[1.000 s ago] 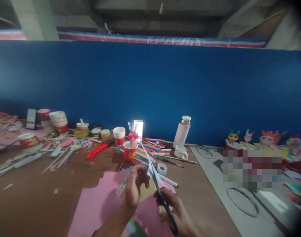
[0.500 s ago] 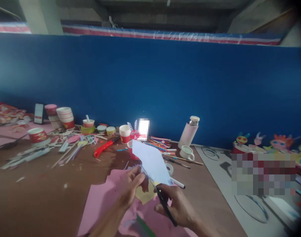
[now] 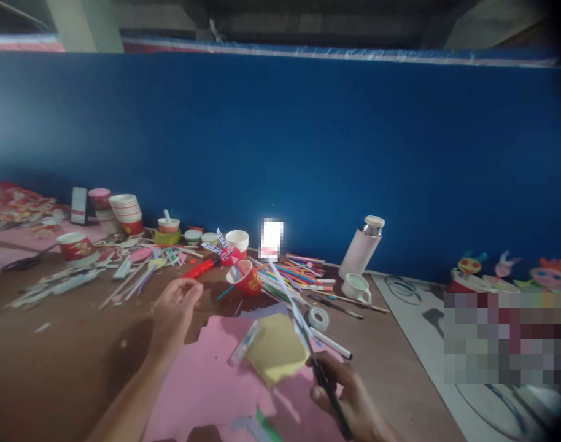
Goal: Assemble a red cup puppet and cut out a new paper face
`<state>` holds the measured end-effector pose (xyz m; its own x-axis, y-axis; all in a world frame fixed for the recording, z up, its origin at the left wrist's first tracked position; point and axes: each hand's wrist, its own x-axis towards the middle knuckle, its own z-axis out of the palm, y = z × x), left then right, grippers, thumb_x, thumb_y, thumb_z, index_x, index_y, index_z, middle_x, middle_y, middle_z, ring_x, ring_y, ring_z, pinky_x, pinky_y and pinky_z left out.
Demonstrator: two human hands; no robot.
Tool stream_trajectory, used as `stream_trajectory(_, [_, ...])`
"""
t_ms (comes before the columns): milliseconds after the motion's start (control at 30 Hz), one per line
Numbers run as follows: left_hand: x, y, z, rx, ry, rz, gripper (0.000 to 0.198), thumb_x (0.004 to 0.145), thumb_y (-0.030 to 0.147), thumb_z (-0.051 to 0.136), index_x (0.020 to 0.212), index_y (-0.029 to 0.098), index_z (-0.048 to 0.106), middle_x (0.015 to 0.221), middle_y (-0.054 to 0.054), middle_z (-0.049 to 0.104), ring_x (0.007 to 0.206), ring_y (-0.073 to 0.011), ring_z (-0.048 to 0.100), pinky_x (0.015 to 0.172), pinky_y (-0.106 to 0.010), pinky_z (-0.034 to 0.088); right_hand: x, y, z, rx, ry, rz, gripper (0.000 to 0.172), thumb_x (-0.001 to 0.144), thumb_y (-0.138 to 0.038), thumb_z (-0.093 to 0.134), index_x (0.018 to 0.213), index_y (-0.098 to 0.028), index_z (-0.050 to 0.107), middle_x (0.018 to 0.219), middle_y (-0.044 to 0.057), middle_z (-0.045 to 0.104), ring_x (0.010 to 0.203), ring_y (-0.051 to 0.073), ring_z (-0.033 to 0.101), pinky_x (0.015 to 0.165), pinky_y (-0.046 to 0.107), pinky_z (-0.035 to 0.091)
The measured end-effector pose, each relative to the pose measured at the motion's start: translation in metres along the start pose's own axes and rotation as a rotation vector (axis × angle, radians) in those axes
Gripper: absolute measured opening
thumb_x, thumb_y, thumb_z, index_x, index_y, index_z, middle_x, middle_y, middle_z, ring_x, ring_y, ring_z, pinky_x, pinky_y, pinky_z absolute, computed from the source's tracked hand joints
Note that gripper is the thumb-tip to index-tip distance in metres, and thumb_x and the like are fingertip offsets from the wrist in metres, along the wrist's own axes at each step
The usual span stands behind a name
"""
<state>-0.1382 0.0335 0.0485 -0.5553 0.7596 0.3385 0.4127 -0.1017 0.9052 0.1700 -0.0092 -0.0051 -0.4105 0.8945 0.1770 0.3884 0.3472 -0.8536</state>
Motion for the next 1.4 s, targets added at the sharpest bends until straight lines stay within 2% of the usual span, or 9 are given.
stream_trajectory(67, [0.015, -0.01, 0.003, 0.041, -0.073, 0.015, 0.044, 0.066, 0.04, 0.062, 0.102, 0.017, 0.056, 0.099, -0.007, 0.063, 0.08, -0.0194, 0.061, 0.066, -0.029, 0.05, 0.004, 0.005, 0.002, 0.081, 0.07, 0.009, 0.034, 0.078, -0.044, 0.054, 0.097, -0.017, 0.056, 0.062, -0.002, 0.045, 0.055, 0.013, 0.043, 0.049, 0.022, 0.037])
stream_trajectory(133, [0.02, -0.018, 0.02, 0.148, -0.229, 0.091, 0.053, 0.07, 0.041, 0.058, 0.118, 0.019, 0.049, 0.113, -0.009, 0.058, 0.078, -0.0174, 0.062, 0.068, -0.029, 0.05, 0.007, 0.004, 0.002, 0.124, 0.123, -0.009, 0.035, 0.078, -0.044, 0.054, 0.1, -0.017, 0.055, 0.064, -0.001, 0.047, 0.057, 0.014, 0.045, 0.051, 0.023, 0.039])
stream_trajectory(267, [0.019, -0.033, 0.061, 0.297, -0.307, 0.174, 0.042, 0.074, 0.035, 0.055, 0.112, 0.017, 0.053, 0.115, -0.01, 0.056, 0.068, -0.0147, 0.063, 0.067, -0.028, 0.05, 0.01, -0.004, -0.004, 0.06, 0.191, -0.078, 0.034, 0.076, -0.04, 0.058, 0.101, -0.018, 0.055, 0.066, 0.0, 0.052, 0.059, 0.015, 0.047, 0.056, 0.026, 0.041])
stream_trajectory(367, [0.022, -0.039, 0.074, 0.329, -0.315, 0.22, 0.027, 0.077, 0.028, 0.05, 0.1, 0.018, 0.059, 0.099, -0.007, 0.064, 0.073, -0.0178, 0.063, 0.07, -0.03, 0.049, 0.011, -0.004, -0.007, 0.018, 0.231, -0.094, 0.032, 0.076, -0.039, 0.058, 0.1, -0.018, 0.055, 0.068, 0.0, 0.053, 0.061, 0.016, 0.048, 0.056, 0.026, 0.041])
stream_trajectory(633, [0.047, -0.026, 0.063, 0.43, -0.337, 0.488, 0.026, 0.083, 0.021, 0.04, 0.097, 0.019, 0.062, 0.098, -0.008, 0.059, 0.097, -0.0218, 0.054, 0.089, -0.035, 0.041, 0.014, 0.009, 0.001, 0.034, 0.255, -0.094, 0.032, 0.081, -0.043, 0.051, 0.1, -0.018, 0.053, 0.066, 0.0, 0.05, 0.058, 0.015, 0.047, 0.055, 0.025, 0.041])
stream_trajectory(800, [0.064, -0.023, 0.06, 0.493, -0.411, 0.606, 0.027, 0.084, 0.017, 0.039, 0.094, 0.02, 0.064, 0.1, -0.008, 0.057, 0.1, -0.0215, 0.051, 0.089, -0.034, 0.04, 0.011, 0.013, 0.004, -0.089, 0.237, -0.194, 0.033, 0.079, -0.044, 0.053, 0.1, -0.019, 0.054, 0.067, 0.001, 0.055, 0.059, 0.016, 0.051, 0.056, 0.026, 0.044])
stream_trajectory(1000, [0.08, -0.029, 0.055, 0.531, -0.522, 0.655, 0.029, 0.084, 0.016, 0.037, 0.089, 0.019, 0.065, 0.097, -0.007, 0.06, 0.096, -0.0195, 0.054, 0.086, -0.031, 0.043, 0.003, 0.022, 0.005, -0.211, 0.215, -0.223, 0.035, 0.076, -0.045, 0.058, 0.103, -0.022, 0.055, 0.069, 0.002, 0.062, 0.06, 0.017, 0.057, 0.058, 0.026, 0.046])
stream_trajectory(1200, [0.091, -0.031, 0.044, 0.566, -0.558, 0.639, 0.03, 0.084, 0.021, 0.036, 0.092, 0.019, 0.065, 0.113, -0.01, 0.059, 0.109, -0.0241, 0.051, 0.089, -0.036, 0.042, 0.004, 0.021, 0.002, -0.227, 0.212, -0.236, 0.033, 0.075, -0.041, 0.059, 0.102, -0.022, 0.056, 0.069, 0.002, 0.064, 0.06, 0.017, 0.059, 0.058, 0.024, 0.047])
stream_trajectory(1400, [0.086, -0.025, 0.057, 0.55, -0.605, 0.65, 0.032, 0.085, 0.018, 0.033, 0.089, 0.02, 0.065, 0.107, -0.007, 0.06, 0.103, -0.0193, 0.054, 0.089, -0.03, 0.042, 0.008, 0.015, 0.003, -0.215, 0.179, -0.241, 0.033, 0.075, -0.044, 0.058, 0.099, -0.022, 0.056, 0.065, 0.001, 0.062, 0.056, 0.017, 0.057, 0.053, 0.023, 0.044])
